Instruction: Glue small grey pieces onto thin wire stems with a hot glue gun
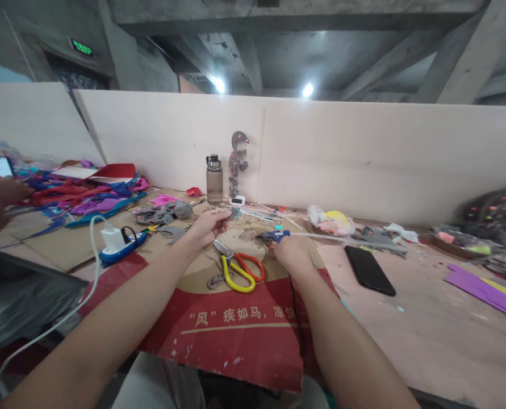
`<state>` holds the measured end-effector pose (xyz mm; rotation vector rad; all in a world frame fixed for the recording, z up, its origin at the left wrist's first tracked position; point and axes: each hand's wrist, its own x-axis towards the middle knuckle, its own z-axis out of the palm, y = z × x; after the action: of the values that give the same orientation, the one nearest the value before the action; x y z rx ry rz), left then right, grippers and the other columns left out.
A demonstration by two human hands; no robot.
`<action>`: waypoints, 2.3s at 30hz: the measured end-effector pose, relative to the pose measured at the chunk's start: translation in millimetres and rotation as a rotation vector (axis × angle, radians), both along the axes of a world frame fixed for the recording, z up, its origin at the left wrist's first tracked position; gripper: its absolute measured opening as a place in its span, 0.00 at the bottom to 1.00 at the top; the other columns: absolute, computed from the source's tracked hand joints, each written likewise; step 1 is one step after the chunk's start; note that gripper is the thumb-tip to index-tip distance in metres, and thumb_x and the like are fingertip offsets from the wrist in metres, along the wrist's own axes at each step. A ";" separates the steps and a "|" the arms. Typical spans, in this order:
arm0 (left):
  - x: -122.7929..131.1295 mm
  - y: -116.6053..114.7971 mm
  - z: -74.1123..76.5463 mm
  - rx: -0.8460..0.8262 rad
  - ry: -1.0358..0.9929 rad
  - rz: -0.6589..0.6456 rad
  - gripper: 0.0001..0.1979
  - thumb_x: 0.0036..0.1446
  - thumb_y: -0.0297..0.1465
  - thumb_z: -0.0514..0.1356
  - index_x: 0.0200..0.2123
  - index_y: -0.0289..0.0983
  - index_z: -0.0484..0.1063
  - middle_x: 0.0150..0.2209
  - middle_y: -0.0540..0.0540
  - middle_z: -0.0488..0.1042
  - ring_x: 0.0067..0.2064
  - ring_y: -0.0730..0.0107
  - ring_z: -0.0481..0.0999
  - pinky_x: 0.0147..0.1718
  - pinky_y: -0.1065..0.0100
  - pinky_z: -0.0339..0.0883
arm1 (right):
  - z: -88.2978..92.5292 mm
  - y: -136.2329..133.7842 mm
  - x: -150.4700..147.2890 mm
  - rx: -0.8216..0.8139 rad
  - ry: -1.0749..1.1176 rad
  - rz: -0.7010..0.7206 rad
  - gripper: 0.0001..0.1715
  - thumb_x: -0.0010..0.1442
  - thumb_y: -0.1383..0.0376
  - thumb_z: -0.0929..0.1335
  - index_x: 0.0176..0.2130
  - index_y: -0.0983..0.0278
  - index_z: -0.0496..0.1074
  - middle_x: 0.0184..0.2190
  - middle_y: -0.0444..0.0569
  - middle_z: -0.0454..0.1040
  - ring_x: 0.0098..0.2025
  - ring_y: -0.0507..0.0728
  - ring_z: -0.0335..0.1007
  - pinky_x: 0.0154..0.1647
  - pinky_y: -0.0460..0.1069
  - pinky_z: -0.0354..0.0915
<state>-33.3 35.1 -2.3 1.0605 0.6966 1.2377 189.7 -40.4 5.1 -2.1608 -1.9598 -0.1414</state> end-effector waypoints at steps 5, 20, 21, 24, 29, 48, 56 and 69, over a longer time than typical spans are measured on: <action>4.8 -6.1 1.4 0.070 0.060 -0.091 0.15 0.39 0.34 0.71 0.28 0.32 0.73 0.27 0.48 0.73 0.20 0.84 0.65 0.17 0.79 0.53 | 0.5 3.3 -9.9 0.160 0.191 0.036 0.20 0.63 0.55 0.60 0.34 0.66 0.72 0.36 0.58 0.76 0.41 0.60 0.72 0.41 0.50 0.63; 8.5 -8.1 -1.8 0.140 0.306 -0.128 0.16 0.49 0.40 0.66 0.33 0.32 0.76 0.19 0.53 0.64 0.14 0.87 0.50 0.14 0.76 0.34 | -20.6 19.1 -27.2 0.139 0.830 0.177 0.19 0.62 0.57 0.58 0.28 0.63 0.68 0.24 0.44 0.72 0.26 0.52 0.67 0.29 0.45 0.61; 7.4 -7.3 -1.2 0.127 0.284 -0.087 0.16 0.49 0.39 0.66 0.33 0.32 0.76 0.19 0.54 0.62 0.14 0.87 0.50 0.14 0.77 0.35 | -22.0 20.8 -26.1 0.128 0.772 0.164 0.19 0.62 0.58 0.58 0.28 0.63 0.69 0.25 0.45 0.73 0.27 0.52 0.68 0.30 0.45 0.61; 4.5 -4.7 -0.3 0.114 0.239 0.019 0.13 0.48 0.37 0.66 0.30 0.31 0.75 0.19 0.54 0.61 0.14 0.87 0.51 0.14 0.77 0.36 | -28.1 23.8 -28.4 0.064 0.628 0.174 0.20 0.63 0.60 0.58 0.28 0.65 0.72 0.27 0.48 0.76 0.31 0.53 0.71 0.34 0.46 0.61; 0.6 2.9 -3.5 0.154 0.305 0.110 0.10 0.47 0.34 0.66 0.28 0.31 0.74 0.17 0.54 0.60 0.14 0.86 0.51 0.14 0.77 0.36 | -33.4 17.7 -38.0 0.015 0.346 0.186 0.15 0.61 0.63 0.61 0.40 0.68 0.74 0.39 0.56 0.78 0.43 0.57 0.73 0.42 0.48 0.62; -23.0 13.9 11.5 0.227 0.234 0.425 0.07 0.48 0.32 0.64 0.26 0.33 0.73 0.16 0.56 0.61 0.15 0.84 0.52 0.15 0.76 0.41 | -13.2 -31.2 -62.7 -0.221 0.115 0.396 0.20 0.51 0.65 0.68 0.45 0.66 0.67 0.37 0.56 0.77 0.35 0.59 0.74 0.31 0.47 0.59; -49.4 19.1 32.9 0.021 -0.403 0.301 0.08 0.52 0.30 0.65 0.30 0.34 0.67 0.17 0.59 0.57 0.13 0.88 0.47 0.11 0.79 0.38 | -6.3 -24.4 -50.8 -0.110 0.255 0.307 0.24 0.54 0.59 0.68 0.48 0.66 0.65 0.33 0.54 0.77 0.33 0.58 0.73 0.28 0.47 0.56; -41.8 4.3 33.2 0.115 -0.372 -0.072 0.09 0.51 0.30 0.66 0.33 0.32 0.71 0.19 0.58 0.58 0.14 0.88 0.50 0.12 0.80 0.41 | -14.5 -35.2 -64.0 -0.209 0.000 0.416 0.16 0.56 0.62 0.66 0.43 0.67 0.69 0.39 0.60 0.75 0.40 0.62 0.72 0.39 0.50 0.61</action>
<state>-75.2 39.4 30.9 0.9053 0.3023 1.3779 125.7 -75.6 -9.5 -1.8041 -2.4664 0.1377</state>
